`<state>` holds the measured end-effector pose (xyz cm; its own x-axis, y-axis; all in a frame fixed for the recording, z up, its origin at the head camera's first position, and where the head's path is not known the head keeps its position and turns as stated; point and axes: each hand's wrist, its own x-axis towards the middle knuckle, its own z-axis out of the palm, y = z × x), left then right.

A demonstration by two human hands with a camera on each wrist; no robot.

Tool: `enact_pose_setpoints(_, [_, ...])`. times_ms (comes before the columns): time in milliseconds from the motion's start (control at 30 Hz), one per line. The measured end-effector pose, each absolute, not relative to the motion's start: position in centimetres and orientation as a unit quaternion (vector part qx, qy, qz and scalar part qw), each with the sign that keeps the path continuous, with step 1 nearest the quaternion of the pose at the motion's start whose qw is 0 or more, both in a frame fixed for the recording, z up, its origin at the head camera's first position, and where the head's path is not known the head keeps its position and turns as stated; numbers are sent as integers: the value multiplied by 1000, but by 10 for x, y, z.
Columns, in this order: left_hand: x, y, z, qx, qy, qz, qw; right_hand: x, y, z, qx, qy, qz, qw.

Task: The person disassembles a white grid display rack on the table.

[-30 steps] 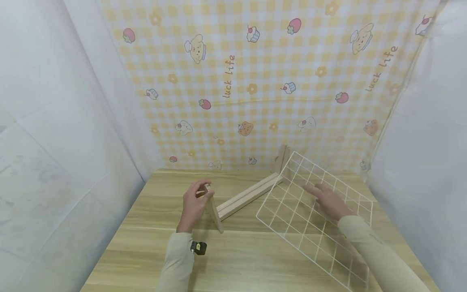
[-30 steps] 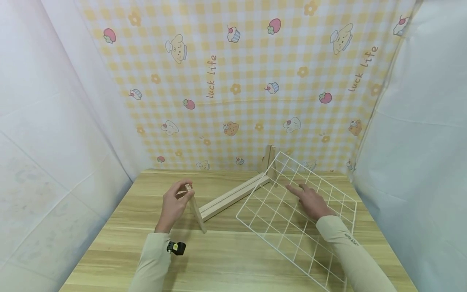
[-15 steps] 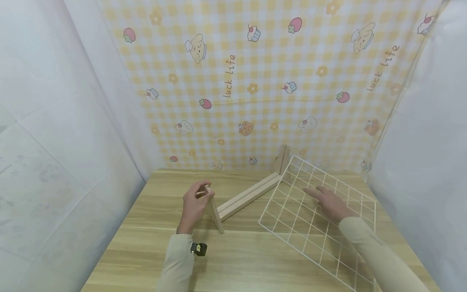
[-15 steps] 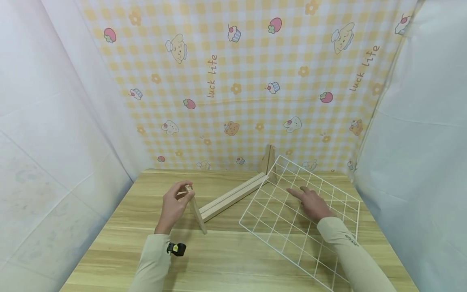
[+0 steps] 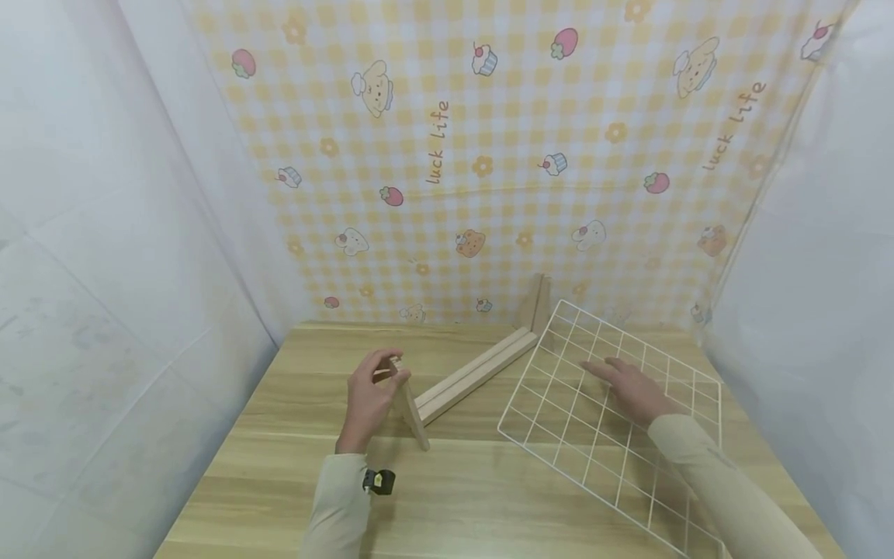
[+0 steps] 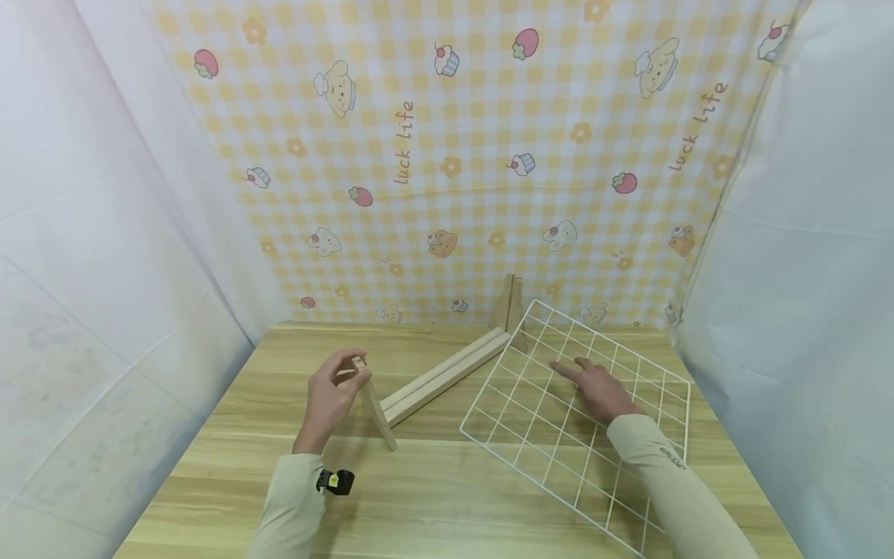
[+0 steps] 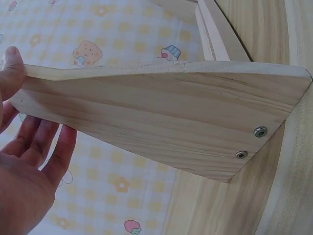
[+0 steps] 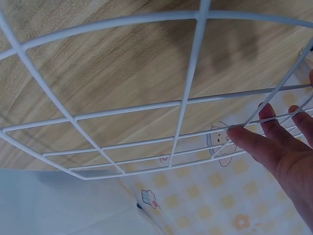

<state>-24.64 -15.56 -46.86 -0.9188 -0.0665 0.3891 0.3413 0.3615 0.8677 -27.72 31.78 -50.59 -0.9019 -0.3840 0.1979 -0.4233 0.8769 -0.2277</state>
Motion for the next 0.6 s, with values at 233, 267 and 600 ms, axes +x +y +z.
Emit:
enact_pose_setpoints(233, [-241,-157,-468,-83,-805,-558,185,-276,314,-504,206,-967,133,70])
enact_pose_setpoints(267, [-240,-156,-468,-83,-806,-557,185,-275,313,-504,206,-967,132,69])
enact_pose_setpoints(600, [-226,-153,-470,-66,-817,-541,191,-275,311,-507,213,-967,123,62])
